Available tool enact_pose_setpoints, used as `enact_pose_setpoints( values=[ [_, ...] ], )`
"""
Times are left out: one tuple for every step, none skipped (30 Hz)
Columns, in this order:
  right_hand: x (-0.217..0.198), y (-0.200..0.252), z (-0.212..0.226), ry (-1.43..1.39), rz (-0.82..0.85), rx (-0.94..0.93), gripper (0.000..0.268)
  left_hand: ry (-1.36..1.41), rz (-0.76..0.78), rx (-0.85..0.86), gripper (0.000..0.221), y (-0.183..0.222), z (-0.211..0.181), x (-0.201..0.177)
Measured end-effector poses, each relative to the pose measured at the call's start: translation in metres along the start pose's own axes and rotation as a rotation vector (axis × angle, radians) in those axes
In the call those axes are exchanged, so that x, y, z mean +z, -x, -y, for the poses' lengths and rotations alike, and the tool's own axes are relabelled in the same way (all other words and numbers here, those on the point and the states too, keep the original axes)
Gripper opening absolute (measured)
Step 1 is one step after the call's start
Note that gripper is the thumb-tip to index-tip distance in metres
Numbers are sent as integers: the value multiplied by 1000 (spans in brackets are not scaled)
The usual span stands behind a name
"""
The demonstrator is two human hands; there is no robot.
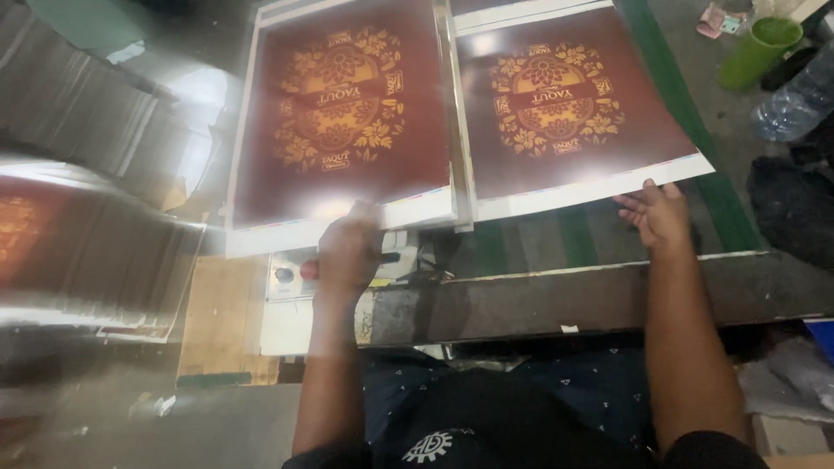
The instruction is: Inspecting and moving printed sheets from one stack to another on a workbench.
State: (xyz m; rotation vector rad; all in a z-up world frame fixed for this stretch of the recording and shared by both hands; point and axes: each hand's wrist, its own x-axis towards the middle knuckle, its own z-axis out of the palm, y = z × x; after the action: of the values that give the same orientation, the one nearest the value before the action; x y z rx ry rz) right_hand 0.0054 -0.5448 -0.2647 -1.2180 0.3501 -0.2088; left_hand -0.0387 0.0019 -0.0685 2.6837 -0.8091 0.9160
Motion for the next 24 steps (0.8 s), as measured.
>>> enact_pose_setpoints(
  values=[
    [6,5,5,-1,5,-4,40,-4,-5,0,42,3,4,4],
    [12,10,10,30,-32,26,44,-5,-22,-38,33,7,8,8],
    [19,14,15,61,-68,57,48,-7,-39,-75,24,9,13,13],
    [32,32,21,59,-63,52,48,-12,-44,-75,24,12,14,12],
    [45,49,28,94,-101,67,52,52,-114,-156,21,14,15,11],
    [57,67,34,128,-138,81,58,118,-184,-236,18,16,16,11],
    [68,81,30,128,-139,78,58,119,-187,-235,18,10,9,8],
    [79,96,25,160,-122,104,58,210,-259,-218,18,5,2,7],
    [90,112,19,191,-106,133,59,303,-327,-201,18,1,-5,4],
    [105,127,14,192,-109,133,59,305,-327,-200,18,-1,-16,11],
    [120,141,10,184,-23,133,57,254,-285,-104,19,-5,-26,18],
    [134,155,5,176,64,133,55,202,-244,-7,21,-9,-36,25],
    [148,168,7,174,57,132,55,206,-242,-3,21,-12,-56,24],
    [162,182,8,101,167,129,54,261,-190,28,24,-14,-76,22],
    [176,195,10,30,275,126,53,318,-139,59,28,-16,-97,21],
    [173,196,-2,30,268,124,53,324,-138,64,28,-20,-113,19],
    [170,197,-15,-57,307,94,51,347,-71,120,40,-23,-130,16],
    [167,199,-27,-144,346,64,49,369,-4,176,53,-26,-146,13],
    [158,196,-32,-143,343,66,49,373,-2,176,53,-22,-152,19],
    [149,193,-36,-213,296,44,43,346,36,230,48,-19,-158,25],
    [141,189,-40,-283,251,20,39,317,71,284,42,-16,-163,31],
    [140,192,-22,-281,250,20,39,318,70,283,42,-17,-159,27],
    [140,196,-5,-303,195,-4,37,312,75,277,40,-18,-155,24],
    [140,199,12,-324,140,-27,35,306,79,272,37,-19,-151,21]
  ],
)
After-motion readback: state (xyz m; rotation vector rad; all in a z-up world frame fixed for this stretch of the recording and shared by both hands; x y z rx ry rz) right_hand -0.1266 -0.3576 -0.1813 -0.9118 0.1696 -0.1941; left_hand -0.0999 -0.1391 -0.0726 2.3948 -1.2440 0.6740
